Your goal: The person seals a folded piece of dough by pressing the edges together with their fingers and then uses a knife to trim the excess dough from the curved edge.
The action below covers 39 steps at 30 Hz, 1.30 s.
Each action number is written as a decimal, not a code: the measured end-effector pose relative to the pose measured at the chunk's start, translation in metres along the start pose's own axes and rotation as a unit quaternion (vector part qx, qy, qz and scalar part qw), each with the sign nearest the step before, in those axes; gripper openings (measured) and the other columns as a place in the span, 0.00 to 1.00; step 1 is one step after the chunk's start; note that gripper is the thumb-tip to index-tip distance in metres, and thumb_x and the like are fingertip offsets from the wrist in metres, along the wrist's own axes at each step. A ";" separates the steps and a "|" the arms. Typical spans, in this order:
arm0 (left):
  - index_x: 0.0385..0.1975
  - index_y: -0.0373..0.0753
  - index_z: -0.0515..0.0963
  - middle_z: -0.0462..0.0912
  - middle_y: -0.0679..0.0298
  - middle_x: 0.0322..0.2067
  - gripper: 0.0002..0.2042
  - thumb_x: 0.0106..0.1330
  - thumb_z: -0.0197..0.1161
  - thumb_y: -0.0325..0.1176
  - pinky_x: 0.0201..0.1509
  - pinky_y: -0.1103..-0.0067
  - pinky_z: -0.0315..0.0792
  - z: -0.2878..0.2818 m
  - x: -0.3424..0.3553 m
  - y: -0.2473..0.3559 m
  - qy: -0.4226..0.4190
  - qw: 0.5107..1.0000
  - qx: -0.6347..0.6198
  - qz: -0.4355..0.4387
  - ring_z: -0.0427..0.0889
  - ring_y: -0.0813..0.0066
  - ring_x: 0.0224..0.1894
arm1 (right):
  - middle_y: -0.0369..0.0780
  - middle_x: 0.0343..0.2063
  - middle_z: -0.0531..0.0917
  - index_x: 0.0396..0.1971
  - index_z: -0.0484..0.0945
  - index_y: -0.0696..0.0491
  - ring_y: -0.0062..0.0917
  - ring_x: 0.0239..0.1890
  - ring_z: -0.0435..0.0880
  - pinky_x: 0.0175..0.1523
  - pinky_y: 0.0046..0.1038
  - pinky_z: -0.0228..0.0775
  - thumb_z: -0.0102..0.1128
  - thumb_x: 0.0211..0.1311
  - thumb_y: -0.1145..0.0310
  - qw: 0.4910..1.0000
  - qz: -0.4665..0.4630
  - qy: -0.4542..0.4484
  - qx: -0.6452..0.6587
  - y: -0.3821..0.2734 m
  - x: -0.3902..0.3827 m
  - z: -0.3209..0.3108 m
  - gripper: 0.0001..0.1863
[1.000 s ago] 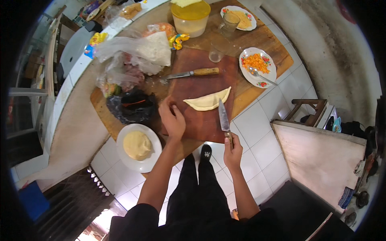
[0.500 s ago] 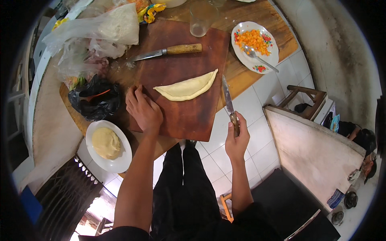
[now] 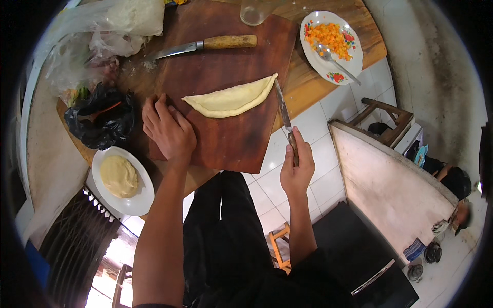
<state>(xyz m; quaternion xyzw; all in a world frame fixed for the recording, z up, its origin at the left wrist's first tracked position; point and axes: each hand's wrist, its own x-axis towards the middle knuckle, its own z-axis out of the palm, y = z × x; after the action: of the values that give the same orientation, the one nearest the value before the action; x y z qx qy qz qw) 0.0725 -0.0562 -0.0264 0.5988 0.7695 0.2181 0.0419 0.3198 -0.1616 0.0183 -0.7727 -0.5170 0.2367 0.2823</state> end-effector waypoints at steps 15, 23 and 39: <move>0.59 0.38 0.74 0.70 0.49 0.64 0.17 0.71 0.55 0.29 0.70 0.57 0.58 0.001 0.001 0.001 0.005 1.000 0.015 0.013 0.66 0.48 0.68 | 0.40 0.33 0.79 0.66 0.77 0.50 0.26 0.29 0.78 0.33 0.27 0.72 0.56 0.72 0.79 1.000 -0.009 0.013 0.000 0.002 0.004 0.007 0.24; 0.60 0.37 0.74 0.70 0.48 0.64 0.18 0.70 0.55 0.28 0.71 0.57 0.57 -0.001 0.001 -0.003 0.006 1.000 0.024 0.014 0.66 0.48 0.69 | 0.40 0.33 0.80 0.66 0.78 0.47 0.27 0.30 0.80 0.36 0.28 0.74 0.56 0.72 0.78 1.000 0.001 -0.005 -0.018 0.000 0.004 0.002 0.24; 0.59 0.38 0.74 0.69 0.48 0.66 0.18 0.71 0.54 0.29 0.71 0.57 0.56 -0.002 0.001 -0.002 -0.006 1.000 0.025 -0.002 0.64 0.48 0.70 | 0.38 0.31 0.78 0.68 0.77 0.38 0.32 0.30 0.81 0.38 0.35 0.76 0.57 0.70 0.76 0.993 0.021 -0.033 -0.109 -0.016 0.006 -0.010 0.28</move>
<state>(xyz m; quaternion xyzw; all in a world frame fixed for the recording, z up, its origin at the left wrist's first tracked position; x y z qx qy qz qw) 0.0698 -0.0559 -0.0252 0.5997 0.7755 0.1949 0.0315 0.3176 -0.1530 0.0363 -0.8013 -0.5324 0.2098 0.1742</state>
